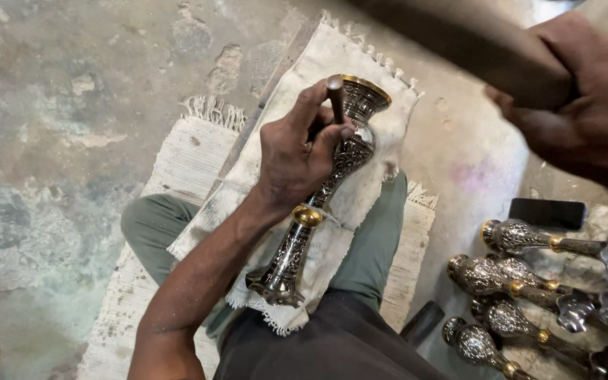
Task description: The person sits on the floor with an engraved metal vase on a cloth across their lap. They hold a punch against the vase's surface and strike it with a wooden mallet, working the pattern around the body, briefly retie a string around the vase, then resume hammering.
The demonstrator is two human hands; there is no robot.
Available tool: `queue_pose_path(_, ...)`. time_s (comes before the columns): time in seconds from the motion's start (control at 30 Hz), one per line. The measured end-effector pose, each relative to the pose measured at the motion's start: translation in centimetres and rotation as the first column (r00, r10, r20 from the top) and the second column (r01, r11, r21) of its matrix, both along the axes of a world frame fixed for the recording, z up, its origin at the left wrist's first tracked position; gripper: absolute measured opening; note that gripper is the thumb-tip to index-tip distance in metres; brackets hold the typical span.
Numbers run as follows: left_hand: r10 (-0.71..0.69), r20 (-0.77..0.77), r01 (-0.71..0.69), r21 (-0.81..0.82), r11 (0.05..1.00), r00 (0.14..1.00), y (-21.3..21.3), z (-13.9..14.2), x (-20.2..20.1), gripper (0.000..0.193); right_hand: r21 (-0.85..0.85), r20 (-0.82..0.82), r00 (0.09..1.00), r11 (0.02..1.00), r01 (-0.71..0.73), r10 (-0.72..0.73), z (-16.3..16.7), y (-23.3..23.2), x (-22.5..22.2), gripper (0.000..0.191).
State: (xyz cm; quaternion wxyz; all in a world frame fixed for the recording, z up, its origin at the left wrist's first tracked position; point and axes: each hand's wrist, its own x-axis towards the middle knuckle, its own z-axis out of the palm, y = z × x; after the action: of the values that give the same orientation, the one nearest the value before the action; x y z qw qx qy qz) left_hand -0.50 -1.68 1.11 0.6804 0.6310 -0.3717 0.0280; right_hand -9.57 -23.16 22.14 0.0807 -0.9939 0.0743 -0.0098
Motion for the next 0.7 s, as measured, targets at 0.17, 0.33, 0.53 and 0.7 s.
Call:
queue_pose_path(0.17,0.036,-0.006,-0.036,0.045,0.998,0.999,0.1,0.3,-0.1,0.053,-0.256,-0.021,0.982,0.948,-0.189,0.19,-0.8,-2.1,-0.6,0.024)
queue_pose_path(0.33,0.0,-0.014,0.0,0.043,0.999,1.0,0.1,0.3,0.2,0.052,-0.227,-0.129,0.987,0.967,-0.119,0.092,-1.6,-2.6,-0.1,0.026)
queue_pose_path(0.53,0.003,0.034,-0.004,0.025,1.0,0.999,-0.1,-0.2,0.4,0.055,-0.086,-0.17,0.984,0.995,-0.059,0.044,-1.0,-2.0,0.2,0.04)
queue_pose_path(0.7,-0.015,0.004,0.015,0.024,1.0,1.0,0.1,-0.1,0.3,0.051,-0.128,-0.087,0.99,0.984,-0.124,0.113,-0.8,-1.8,-0.1,0.051)
